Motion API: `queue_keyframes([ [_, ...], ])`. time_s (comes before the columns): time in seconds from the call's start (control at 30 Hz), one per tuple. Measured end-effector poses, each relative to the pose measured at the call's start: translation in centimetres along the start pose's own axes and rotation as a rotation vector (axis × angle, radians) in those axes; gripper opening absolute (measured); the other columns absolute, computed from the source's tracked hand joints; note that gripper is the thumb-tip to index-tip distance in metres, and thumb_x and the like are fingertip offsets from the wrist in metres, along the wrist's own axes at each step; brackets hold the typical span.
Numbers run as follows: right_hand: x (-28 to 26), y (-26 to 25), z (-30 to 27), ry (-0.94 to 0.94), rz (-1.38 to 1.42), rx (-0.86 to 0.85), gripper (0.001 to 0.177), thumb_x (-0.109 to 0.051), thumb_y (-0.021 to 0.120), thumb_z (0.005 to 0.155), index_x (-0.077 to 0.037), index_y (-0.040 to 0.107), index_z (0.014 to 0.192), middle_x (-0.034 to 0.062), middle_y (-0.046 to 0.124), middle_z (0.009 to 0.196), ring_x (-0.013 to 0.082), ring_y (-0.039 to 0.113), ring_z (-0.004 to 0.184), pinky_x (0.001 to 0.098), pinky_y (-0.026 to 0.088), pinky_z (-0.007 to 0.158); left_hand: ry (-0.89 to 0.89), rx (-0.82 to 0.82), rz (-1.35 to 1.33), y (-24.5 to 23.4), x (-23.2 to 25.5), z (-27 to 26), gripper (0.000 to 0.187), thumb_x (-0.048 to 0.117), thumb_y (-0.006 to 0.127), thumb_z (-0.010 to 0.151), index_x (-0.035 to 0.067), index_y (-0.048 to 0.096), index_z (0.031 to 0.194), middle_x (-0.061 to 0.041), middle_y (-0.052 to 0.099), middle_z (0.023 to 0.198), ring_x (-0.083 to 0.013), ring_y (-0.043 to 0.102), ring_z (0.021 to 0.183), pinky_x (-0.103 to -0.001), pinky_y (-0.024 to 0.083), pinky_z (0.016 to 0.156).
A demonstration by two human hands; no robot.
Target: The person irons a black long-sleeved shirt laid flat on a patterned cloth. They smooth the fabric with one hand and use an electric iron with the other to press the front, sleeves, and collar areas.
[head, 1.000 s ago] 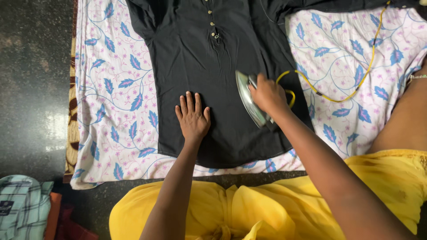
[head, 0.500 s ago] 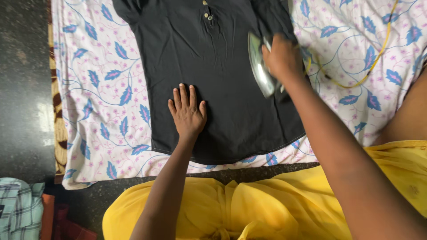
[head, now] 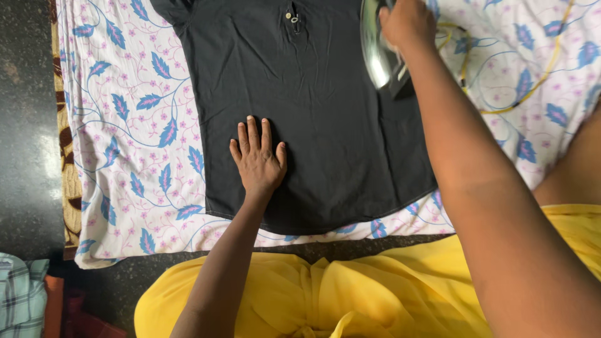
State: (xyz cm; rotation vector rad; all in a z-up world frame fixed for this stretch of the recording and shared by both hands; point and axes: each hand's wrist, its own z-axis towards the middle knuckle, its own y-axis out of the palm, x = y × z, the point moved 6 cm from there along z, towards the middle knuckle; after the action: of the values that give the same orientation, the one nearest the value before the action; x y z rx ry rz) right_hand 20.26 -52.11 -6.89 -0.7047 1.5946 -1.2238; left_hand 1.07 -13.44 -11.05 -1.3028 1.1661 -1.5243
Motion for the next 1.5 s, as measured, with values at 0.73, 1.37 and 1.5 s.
queue_keyframes([
  [0.73,3.3,-2.3,-11.3,-0.047,-0.176,-0.026,0.048,-0.045,0.064,0.1,0.0,0.061,0.117,0.0284,0.071,0.105,0.0479,0.067,0.103,0.0565,0.051,0.088,0.023,0.03,0.003,0.4,-0.2,-0.2,0.067,0.046,0.045,0.101,0.012,0.039,0.158,-0.018,0.028,0.167,-0.0369,0.021,0.154,-0.06,0.013,0.122],
  [1.37,4.7,-1.0,-10.8,0.012,-0.007,-0.144,0.052,-0.046,0.066,0.099,0.001,0.058,0.121,0.0294,0.069,0.113,0.0476,0.066,0.108,0.0547,0.051,0.092,0.004,0.018,-0.014,0.5,-0.2,-0.2,0.068,0.047,0.047,0.101,0.012,0.039,0.158,-0.017,0.028,0.167,-0.0368,0.021,0.155,-0.06,0.014,0.122],
  [1.5,4.1,-1.8,-17.9,-0.132,-0.093,-0.105,0.049,-0.044,0.069,0.097,0.001,0.06,0.115,0.0304,0.07,0.105,0.049,0.067,0.101,0.0564,0.053,0.084,0.003,0.016,0.005,0.4,0.1,0.6,0.07,0.048,0.046,0.1,0.014,0.036,0.159,-0.016,0.025,0.167,-0.0364,0.018,0.155,-0.061,0.012,0.122],
])
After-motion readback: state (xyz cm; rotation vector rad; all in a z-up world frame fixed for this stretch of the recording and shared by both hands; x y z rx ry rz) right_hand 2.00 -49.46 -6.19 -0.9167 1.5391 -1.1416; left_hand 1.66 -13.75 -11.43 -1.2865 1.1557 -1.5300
